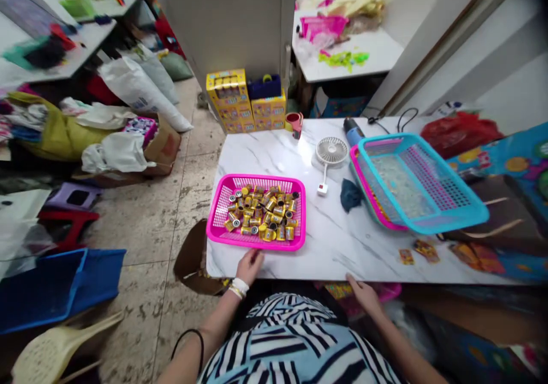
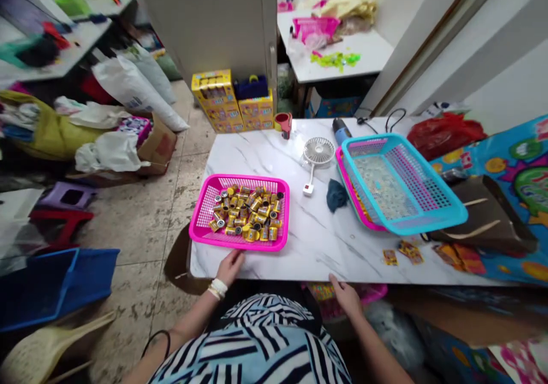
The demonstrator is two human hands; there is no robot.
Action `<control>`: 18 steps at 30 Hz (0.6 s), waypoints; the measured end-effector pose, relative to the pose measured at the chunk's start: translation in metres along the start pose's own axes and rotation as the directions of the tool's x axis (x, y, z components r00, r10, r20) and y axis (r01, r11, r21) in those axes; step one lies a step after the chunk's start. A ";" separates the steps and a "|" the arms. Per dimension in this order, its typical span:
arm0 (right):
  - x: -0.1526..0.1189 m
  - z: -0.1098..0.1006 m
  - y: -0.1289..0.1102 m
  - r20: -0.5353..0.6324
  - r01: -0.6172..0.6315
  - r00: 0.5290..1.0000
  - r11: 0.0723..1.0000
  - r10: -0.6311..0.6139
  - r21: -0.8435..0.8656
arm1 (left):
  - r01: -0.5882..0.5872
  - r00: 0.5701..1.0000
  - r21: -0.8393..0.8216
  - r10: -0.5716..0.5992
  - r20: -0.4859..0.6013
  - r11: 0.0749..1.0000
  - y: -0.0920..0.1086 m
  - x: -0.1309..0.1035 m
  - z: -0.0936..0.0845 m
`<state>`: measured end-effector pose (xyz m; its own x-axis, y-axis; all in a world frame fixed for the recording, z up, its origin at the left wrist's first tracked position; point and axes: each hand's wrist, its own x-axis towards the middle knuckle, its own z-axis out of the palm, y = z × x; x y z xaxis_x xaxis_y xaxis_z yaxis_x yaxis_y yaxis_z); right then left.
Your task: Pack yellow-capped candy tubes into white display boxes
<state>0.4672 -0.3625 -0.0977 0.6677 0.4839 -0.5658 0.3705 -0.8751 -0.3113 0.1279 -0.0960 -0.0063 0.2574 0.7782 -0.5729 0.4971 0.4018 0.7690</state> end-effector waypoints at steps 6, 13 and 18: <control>-0.050 0.054 0.049 0.067 0.041 0.997 0.990 -0.032 -0.135 | -0.367 0.921 0.537 0.217 0.322 0.760 -0.029 -0.004 0.011; -0.073 0.133 0.072 0.096 0.148 0.987 0.948 -0.126 -0.282 | -0.451 0.892 0.795 0.174 0.417 0.406 -0.068 0.018 0.029; -0.049 0.171 0.071 -0.045 -0.003 0.999 0.917 -0.016 -0.398 | -0.495 0.831 0.858 0.361 0.423 0.134 -0.080 0.016 0.032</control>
<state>0.3510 -0.4487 -0.2225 0.6899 0.4976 -0.5257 0.5949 -0.8035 0.0202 0.1185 -0.1312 -0.0858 0.7439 0.5878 -0.3179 0.6506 -0.7457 0.1438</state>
